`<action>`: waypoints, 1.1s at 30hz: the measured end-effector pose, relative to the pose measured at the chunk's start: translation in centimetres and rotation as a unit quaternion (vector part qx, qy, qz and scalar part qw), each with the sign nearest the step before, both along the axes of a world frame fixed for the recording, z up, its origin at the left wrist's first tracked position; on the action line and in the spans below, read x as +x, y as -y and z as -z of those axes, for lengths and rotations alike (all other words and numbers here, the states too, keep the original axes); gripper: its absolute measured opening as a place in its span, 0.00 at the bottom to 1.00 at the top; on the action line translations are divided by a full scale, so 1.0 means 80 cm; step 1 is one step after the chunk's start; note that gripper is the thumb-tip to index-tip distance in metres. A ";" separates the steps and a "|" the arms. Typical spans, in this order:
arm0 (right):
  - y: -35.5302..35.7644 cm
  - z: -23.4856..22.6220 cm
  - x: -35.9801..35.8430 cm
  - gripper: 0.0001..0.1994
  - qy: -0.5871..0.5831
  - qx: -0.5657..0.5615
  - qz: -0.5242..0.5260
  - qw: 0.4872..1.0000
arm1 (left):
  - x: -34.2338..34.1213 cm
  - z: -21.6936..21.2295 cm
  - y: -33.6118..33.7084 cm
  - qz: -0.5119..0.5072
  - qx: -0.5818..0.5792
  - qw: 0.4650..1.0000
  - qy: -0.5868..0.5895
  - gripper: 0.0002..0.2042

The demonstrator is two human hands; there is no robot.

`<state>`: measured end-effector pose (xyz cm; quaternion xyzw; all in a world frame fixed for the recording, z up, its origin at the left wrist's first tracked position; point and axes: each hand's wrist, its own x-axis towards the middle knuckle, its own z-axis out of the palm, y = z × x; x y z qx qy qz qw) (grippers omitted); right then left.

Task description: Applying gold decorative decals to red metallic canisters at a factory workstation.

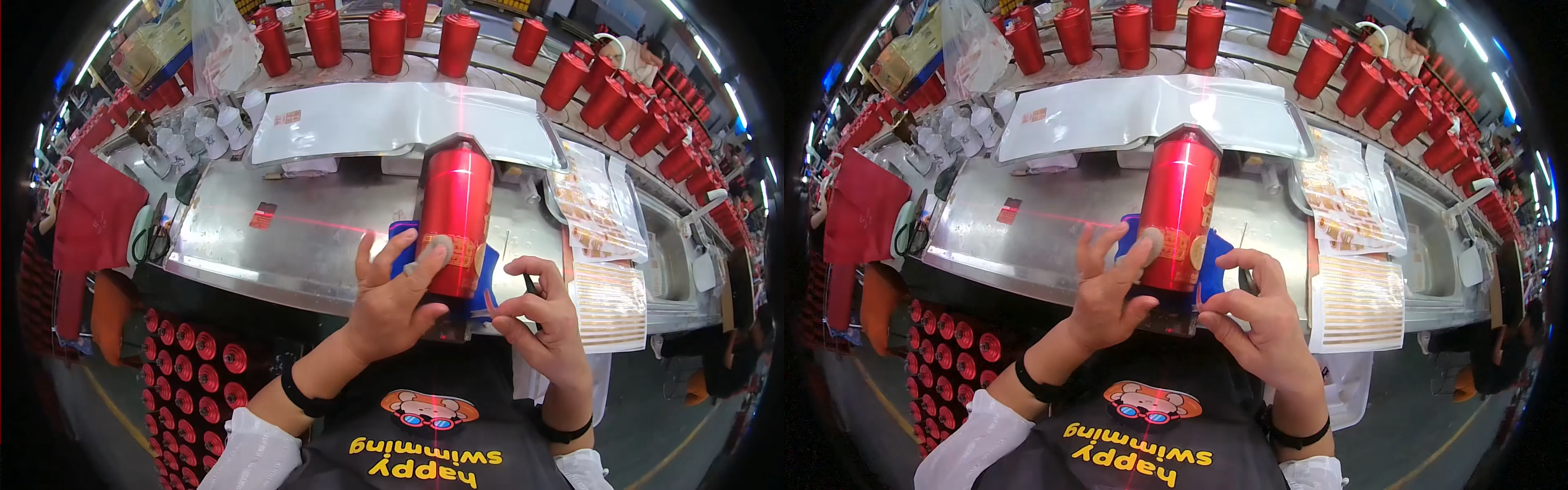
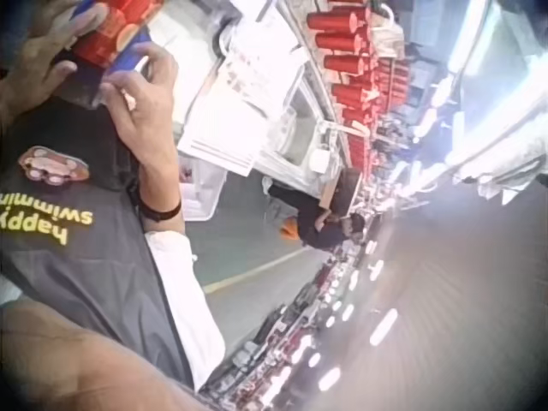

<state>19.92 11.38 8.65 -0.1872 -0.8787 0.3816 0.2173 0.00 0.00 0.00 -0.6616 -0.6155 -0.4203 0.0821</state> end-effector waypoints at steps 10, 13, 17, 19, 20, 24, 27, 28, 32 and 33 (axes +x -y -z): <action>0.039 -0.015 -0.053 0.08 -0.052 0.098 -0.046 0.993 | -0.011 -0.047 0.030 0.116 -0.035 0.974 0.192 0.11; 0.037 -0.002 -0.052 0.06 -0.025 0.068 -0.009 0.997 | -0.016 -0.034 0.034 0.084 -0.030 0.968 0.235 0.07; 0.032 0.023 -0.056 0.05 -0.045 0.021 0.023 0.998 | -0.013 -0.024 0.034 0.001 -0.044 0.968 0.247 0.06; 0.028 0.029 -0.058 0.04 -0.048 0.029 0.050 0.997 | -0.015 -0.017 0.031 -0.013 -0.041 0.964 0.261 0.05; 0.028 0.030 -0.060 0.04 -0.044 0.029 0.049 0.997 | -0.015 -0.014 0.029 -0.027 -0.038 0.961 0.272 0.05; 0.027 0.038 -0.067 0.05 -0.042 0.001 0.069 0.997 | -0.017 -0.007 0.024 -0.023 -0.027 0.948 0.317 0.06; 0.025 0.041 -0.070 0.05 -0.044 0.014 0.068 0.997 | -0.021 -0.005 0.022 -0.030 -0.018 0.950 0.309 0.06; 0.025 0.041 -0.071 0.05 -0.044 0.029 0.066 0.996 | -0.023 -0.004 0.023 -0.026 -0.024 0.943 0.331 0.06; 0.023 0.039 -0.074 0.04 -0.041 0.051 0.063 0.996 | -0.027 -0.003 0.020 -0.019 -0.025 0.927 0.375 0.06; 0.025 0.040 -0.074 0.04 -0.040 0.044 0.067 0.996 | -0.027 -0.001 0.021 -0.019 -0.026 0.926 0.376 0.06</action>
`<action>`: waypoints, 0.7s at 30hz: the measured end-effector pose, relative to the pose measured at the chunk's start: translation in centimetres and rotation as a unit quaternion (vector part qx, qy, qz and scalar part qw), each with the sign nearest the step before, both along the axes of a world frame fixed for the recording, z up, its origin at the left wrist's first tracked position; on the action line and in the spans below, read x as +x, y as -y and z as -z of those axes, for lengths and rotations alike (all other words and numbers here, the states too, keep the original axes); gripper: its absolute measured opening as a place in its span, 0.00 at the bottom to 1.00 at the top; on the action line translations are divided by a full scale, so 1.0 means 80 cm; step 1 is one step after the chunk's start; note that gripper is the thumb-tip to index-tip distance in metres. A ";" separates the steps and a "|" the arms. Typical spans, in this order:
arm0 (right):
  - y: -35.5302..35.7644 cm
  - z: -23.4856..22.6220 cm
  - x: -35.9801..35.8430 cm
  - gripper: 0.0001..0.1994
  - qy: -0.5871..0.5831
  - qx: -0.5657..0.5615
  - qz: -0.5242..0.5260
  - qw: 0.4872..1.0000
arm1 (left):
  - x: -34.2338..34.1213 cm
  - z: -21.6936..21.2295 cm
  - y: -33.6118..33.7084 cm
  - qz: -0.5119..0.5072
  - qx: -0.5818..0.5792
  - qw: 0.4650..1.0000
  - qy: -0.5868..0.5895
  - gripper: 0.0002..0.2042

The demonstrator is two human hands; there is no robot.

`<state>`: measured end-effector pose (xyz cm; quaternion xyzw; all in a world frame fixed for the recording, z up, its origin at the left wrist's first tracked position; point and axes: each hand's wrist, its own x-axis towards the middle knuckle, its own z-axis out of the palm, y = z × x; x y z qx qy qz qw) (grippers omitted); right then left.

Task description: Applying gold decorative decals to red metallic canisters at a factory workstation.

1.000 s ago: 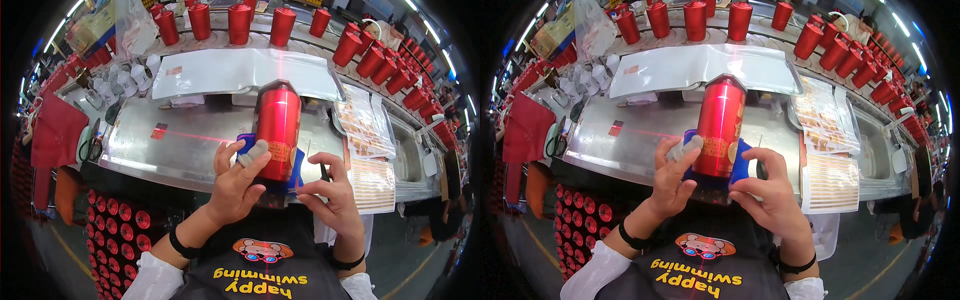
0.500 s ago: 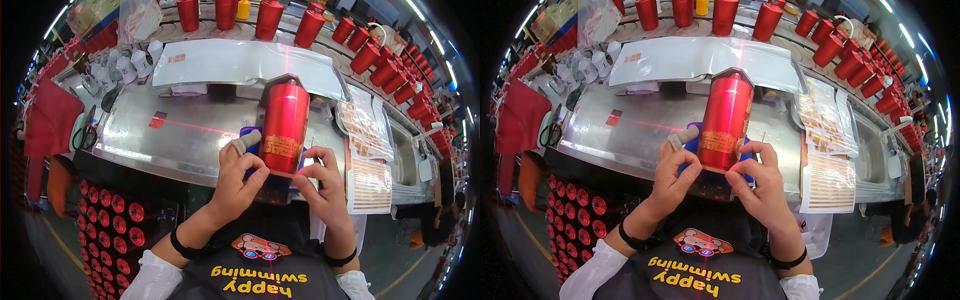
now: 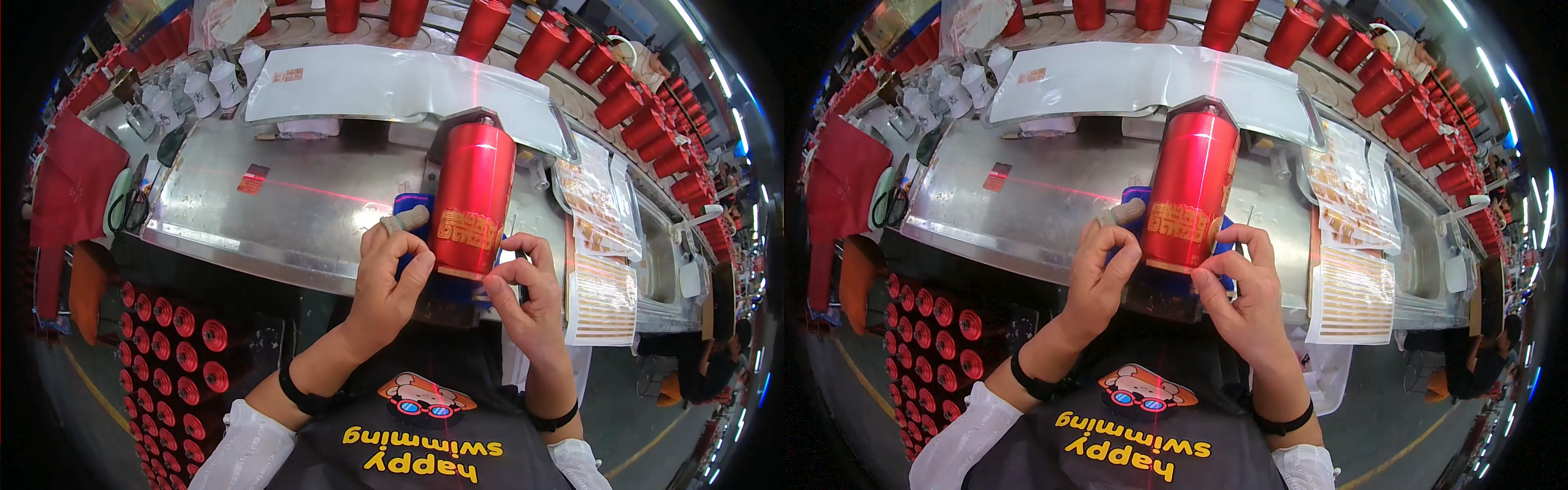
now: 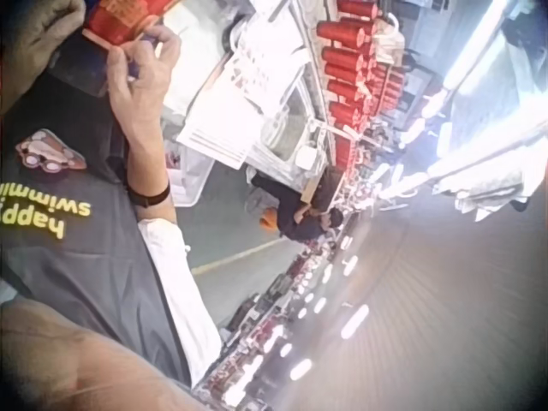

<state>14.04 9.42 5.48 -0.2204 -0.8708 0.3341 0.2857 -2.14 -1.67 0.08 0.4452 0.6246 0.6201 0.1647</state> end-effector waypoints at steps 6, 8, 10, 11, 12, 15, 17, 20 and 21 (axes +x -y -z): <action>0.004 0.001 0.002 0.03 -0.005 -0.016 0.012 1.000 | 0.006 0.003 -0.002 0.005 0.003 1.000 -0.024 0.11; 0.006 0.000 0.002 0.03 -0.001 -0.032 0.019 0.999 | 0.008 0.001 -0.005 -0.004 -0.019 1.000 -0.017 0.14; 0.009 -0.001 0.000 0.03 -0.005 -0.067 0.030 0.997 | 0.007 0.001 -0.006 -0.008 -0.016 1.000 -0.018 0.14; 0.008 0.000 -0.001 0.03 -0.005 -0.067 0.029 0.997 | 0.007 0.001 -0.006 -0.011 -0.012 1.000 -0.018 0.15; 0.006 0.002 -0.001 0.03 -0.009 -0.055 0.025 0.998 | 0.007 0.001 -0.007 -0.010 -0.012 1.000 -0.017 0.15; 0.005 0.005 -0.001 0.03 -0.015 -0.040 0.022 0.999 | 0.005 0.001 -0.008 -0.014 -0.003 1.000 -0.022 0.13; 0.004 0.006 -0.002 0.03 -0.018 -0.038 0.022 0.999 | 0.003 0.005 -0.009 -0.003 0.015 1.000 0.014 0.11; 0.003 0.003 -0.004 0.03 -0.015 -0.004 0.011 1.000 | 0.000 0.011 -0.008 0.010 0.027 0.999 0.046 0.10; 0.006 -0.002 -0.005 0.04 -0.014 -0.010 0.012 1.000 | -0.001 0.012 -0.008 0.009 0.027 0.999 0.046 0.10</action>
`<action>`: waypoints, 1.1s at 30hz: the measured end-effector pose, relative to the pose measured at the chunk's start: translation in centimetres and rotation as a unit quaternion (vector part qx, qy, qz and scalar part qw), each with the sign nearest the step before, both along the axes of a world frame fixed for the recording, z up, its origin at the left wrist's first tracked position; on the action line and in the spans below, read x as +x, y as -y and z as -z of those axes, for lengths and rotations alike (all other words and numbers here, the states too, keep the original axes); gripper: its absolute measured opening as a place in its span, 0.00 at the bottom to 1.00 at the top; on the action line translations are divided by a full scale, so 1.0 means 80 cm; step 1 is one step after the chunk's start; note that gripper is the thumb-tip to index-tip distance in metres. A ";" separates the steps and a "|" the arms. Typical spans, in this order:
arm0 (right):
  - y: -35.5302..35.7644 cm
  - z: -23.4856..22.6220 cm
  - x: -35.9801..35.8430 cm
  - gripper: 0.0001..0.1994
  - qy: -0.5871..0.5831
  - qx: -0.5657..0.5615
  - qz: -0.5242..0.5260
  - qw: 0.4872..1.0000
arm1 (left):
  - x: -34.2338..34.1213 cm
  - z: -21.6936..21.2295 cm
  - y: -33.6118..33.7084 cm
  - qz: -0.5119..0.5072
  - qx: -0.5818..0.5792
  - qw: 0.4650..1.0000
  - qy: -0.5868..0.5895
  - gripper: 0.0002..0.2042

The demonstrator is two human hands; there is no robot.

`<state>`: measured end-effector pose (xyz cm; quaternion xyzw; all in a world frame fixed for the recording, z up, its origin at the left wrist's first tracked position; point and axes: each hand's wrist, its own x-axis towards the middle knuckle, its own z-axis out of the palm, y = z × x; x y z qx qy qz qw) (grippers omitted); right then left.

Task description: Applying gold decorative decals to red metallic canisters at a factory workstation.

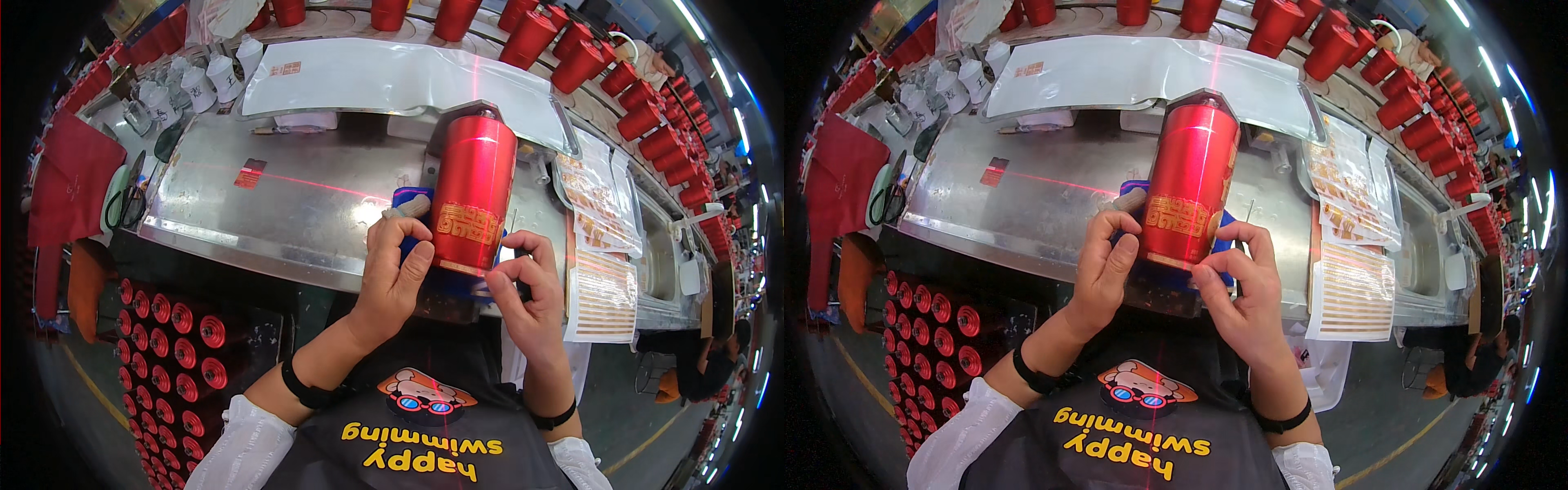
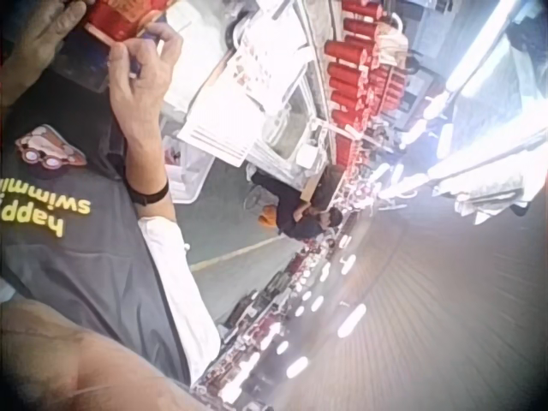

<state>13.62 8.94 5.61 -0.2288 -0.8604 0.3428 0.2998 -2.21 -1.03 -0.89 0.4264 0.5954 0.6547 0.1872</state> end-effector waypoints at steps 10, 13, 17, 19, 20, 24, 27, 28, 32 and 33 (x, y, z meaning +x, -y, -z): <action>0.001 -0.008 -0.004 0.03 -0.002 -0.027 0.007 1.000 | -0.002 -0.012 -0.003 -0.013 0.015 0.999 -0.045 0.10; -0.002 -0.003 -0.004 0.03 -0.008 -0.012 0.006 1.000 | -0.003 -0.008 -0.003 -0.018 0.006 0.999 -0.038 0.09; -0.003 -0.001 -0.007 0.04 -0.006 -0.008 0.015 1.000 | -0.006 -0.007 -0.006 -0.017 0.017 0.999 -0.029 0.09; -0.002 0.000 -0.006 0.04 -0.005 -0.020 0.025 0.999 | -0.005 -0.006 -0.007 -0.019 0.019 0.999 -0.032 0.09; -0.002 0.001 -0.005 0.04 -0.005 -0.021 0.024 0.999 | -0.004 -0.006 -0.007 -0.021 0.022 0.999 -0.035 0.09; -0.002 0.004 -0.007 0.04 -0.006 -0.032 0.032 0.999 | -0.006 -0.009 -0.006 -0.022 0.011 0.999 -0.037 0.09; -0.004 0.005 -0.009 0.04 -0.004 -0.027 0.033 0.999 | -0.008 -0.009 -0.007 -0.018 0.007 0.999 -0.039 0.09; -0.005 0.004 -0.012 0.04 -0.005 -0.024 0.033 0.999 | -0.011 -0.010 -0.009 -0.018 0.005 0.999 -0.038 0.10; -0.008 0.004 -0.017 0.04 -0.003 -0.021 0.027 0.999 | -0.014 -0.011 -0.010 -0.016 -0.002 0.999 -0.037 0.13; -0.008 0.005 -0.018 0.03 -0.002 -0.024 0.027 0.999 | -0.014 -0.010 -0.010 -0.016 -0.003 0.999 -0.037 0.13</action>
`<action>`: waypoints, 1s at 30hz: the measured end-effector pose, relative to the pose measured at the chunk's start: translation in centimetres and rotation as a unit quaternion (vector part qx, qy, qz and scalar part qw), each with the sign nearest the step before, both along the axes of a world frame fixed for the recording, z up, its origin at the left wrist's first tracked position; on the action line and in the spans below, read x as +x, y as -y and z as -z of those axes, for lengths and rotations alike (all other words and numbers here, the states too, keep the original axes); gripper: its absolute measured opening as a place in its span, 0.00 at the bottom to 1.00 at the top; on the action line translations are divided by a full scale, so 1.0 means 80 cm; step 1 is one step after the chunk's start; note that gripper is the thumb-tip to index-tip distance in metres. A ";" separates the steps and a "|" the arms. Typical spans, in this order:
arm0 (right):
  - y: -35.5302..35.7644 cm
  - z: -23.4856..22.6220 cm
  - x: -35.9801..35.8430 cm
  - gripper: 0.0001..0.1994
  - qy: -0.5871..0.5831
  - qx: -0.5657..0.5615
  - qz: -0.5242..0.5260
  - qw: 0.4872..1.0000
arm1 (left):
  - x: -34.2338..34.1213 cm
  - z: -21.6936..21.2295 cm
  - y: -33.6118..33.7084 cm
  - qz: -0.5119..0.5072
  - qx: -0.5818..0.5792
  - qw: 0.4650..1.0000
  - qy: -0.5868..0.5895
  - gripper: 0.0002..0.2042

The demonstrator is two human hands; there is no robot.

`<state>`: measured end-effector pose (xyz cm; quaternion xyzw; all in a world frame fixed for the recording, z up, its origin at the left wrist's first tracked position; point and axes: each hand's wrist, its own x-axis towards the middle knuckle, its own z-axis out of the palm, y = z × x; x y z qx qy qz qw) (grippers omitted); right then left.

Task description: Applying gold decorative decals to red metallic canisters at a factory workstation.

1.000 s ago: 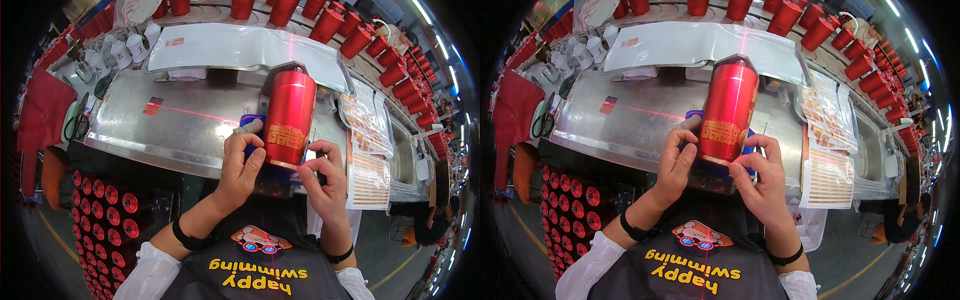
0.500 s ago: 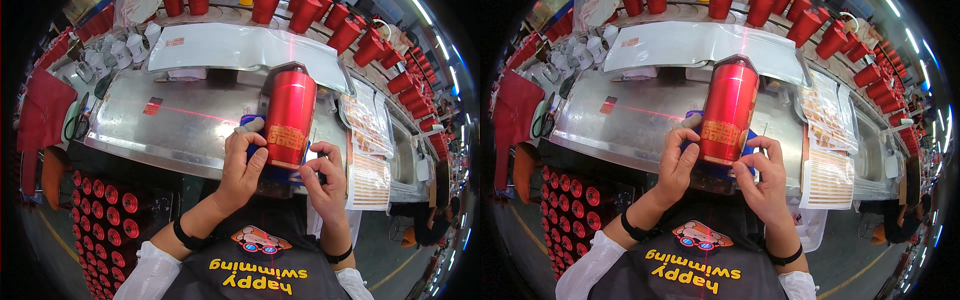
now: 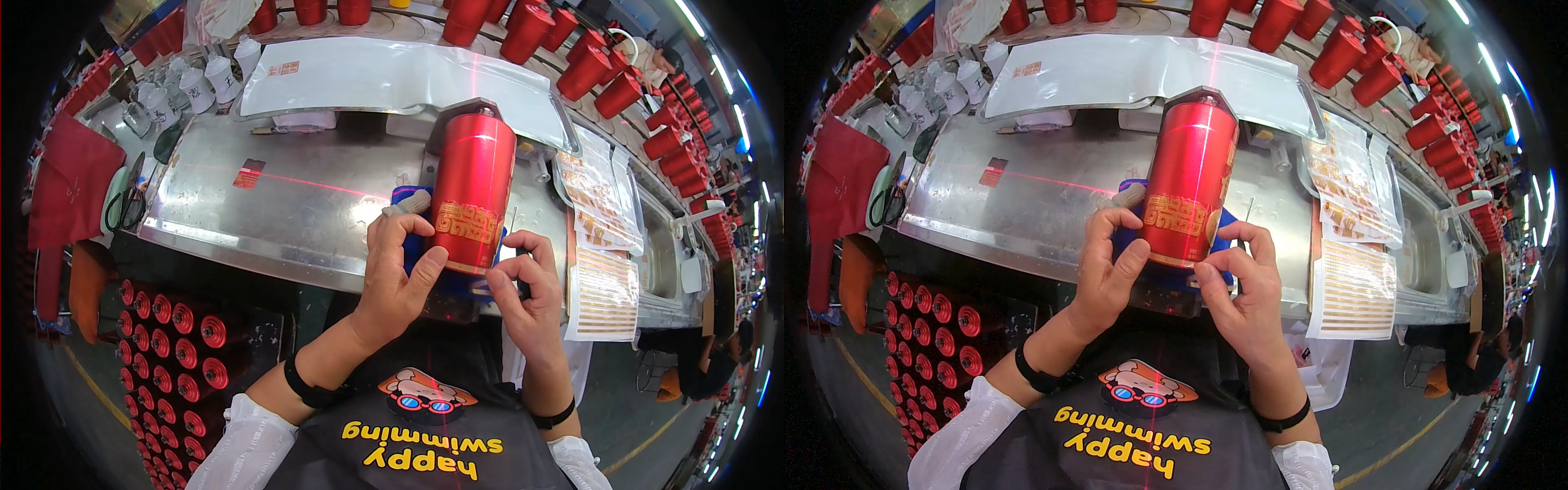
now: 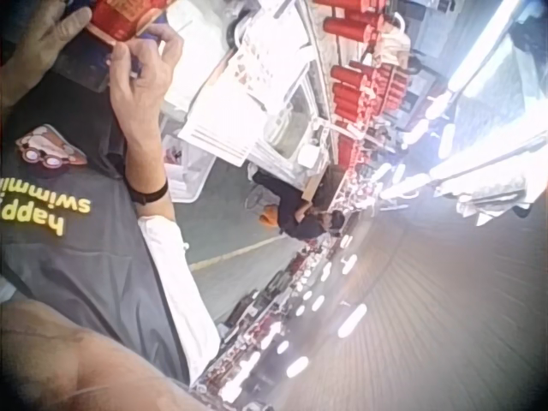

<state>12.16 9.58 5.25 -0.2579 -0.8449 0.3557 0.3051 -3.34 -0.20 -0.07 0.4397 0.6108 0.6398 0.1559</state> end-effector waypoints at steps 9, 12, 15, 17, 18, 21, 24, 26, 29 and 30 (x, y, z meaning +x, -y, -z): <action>-0.014 0.004 -0.006 0.04 -0.003 -0.054 -0.018 0.998 | -0.007 -0.001 -0.010 -0.010 -0.021 0.999 -0.032 0.17; -0.018 0.007 0.002 0.05 -0.009 -0.128 -0.027 0.991 | -0.004 0.003 -0.011 -0.004 -0.019 1.000 -0.020 0.17; -0.028 0.010 0.006 0.05 -0.013 -0.190 -0.038 0.981 | -0.007 0.005 -0.013 0.005 -0.019 1.000 -0.004 0.17; -0.041 0.011 0.001 0.06 -0.018 -0.222 -0.044 0.974 | -0.016 0.006 -0.020 0.000 -0.020 1.000 -0.008 0.17; -0.046 0.014 0.004 0.06 -0.008 -0.245 -0.053 0.968 | -0.016 0.009 -0.020 0.000 -0.023 1.000 -0.007 0.17; -0.055 0.020 0.010 0.06 0.004 -0.282 -0.068 0.957 | -0.015 0.013 -0.021 0.008 -0.026 1.000 0.008 0.17; -0.058 0.020 0.010 0.07 0.007 -0.296 -0.078 0.952 | -0.016 0.014 -0.019 0.000 -0.020 1.000 0.005 0.15; -0.061 0.019 0.009 0.08 0.005 -0.297 -0.083 0.951 | -0.020 0.019 -0.010 -0.037 0.070 0.991 -0.108 0.12; -0.062 0.024 0.014 0.09 0.003 -0.317 -0.087 0.944 | -0.025 0.015 -0.005 -0.027 0.112 0.951 -0.287 0.09; -0.067 0.027 0.012 0.07 -0.002 -0.312 -0.093 0.946 | -0.030 0.013 -0.008 0.003 0.135 0.926 -0.352 0.09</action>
